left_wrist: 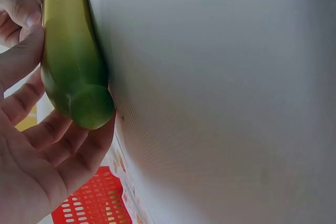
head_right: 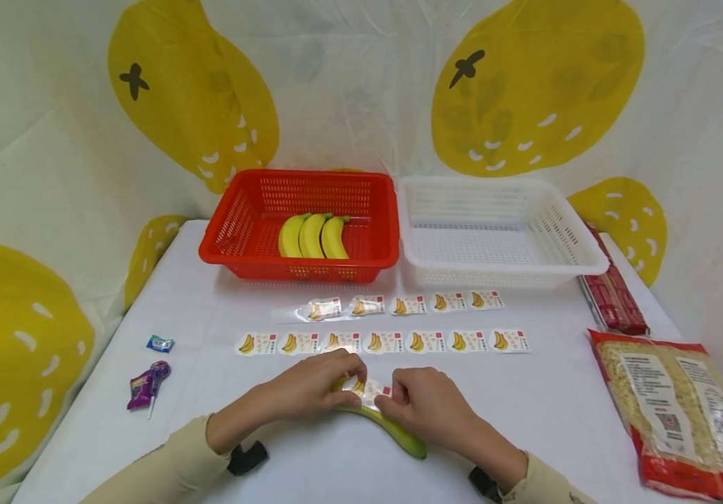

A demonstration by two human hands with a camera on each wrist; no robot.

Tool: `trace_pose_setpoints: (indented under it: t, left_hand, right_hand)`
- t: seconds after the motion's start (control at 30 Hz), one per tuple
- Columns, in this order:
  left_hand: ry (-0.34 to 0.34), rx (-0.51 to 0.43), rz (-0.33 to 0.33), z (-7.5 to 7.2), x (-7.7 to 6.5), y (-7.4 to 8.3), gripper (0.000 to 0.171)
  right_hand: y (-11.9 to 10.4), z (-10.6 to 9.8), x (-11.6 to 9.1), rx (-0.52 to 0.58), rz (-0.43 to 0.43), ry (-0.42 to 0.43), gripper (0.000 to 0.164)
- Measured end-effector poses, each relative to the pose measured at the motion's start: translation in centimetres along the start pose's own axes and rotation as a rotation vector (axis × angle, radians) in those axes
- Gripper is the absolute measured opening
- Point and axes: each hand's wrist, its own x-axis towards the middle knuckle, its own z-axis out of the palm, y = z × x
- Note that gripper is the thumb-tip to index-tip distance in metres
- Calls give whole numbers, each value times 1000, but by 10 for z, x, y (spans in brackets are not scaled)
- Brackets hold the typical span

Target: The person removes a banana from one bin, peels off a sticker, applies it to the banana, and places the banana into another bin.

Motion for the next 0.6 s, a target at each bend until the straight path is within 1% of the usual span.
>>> trace_pose_setpoints:
  t: [0.17, 0.27, 0.4, 0.5, 0.6]
  left_hand:
    - [0, 2, -12, -1, 0, 0, 24]
    - [1, 8, -16, -2, 0, 1, 24]
    - [0, 16, -19, -2, 0, 2, 25]
    - [-3, 18, -19, -2, 0, 3, 25]
    - [0, 25, -15, -2, 0, 4, 25]
  right_hand:
    - [-2, 0, 0, -12, -12, 18, 39]
    - [-4, 2, 0, -23, -37, 44, 32]
    - [-7, 5, -2, -59, -105, 61, 17]
    - [-7, 8, -3, -105, -150, 56, 17]
    - [-6, 8, -3, -131, -171, 47, 17]
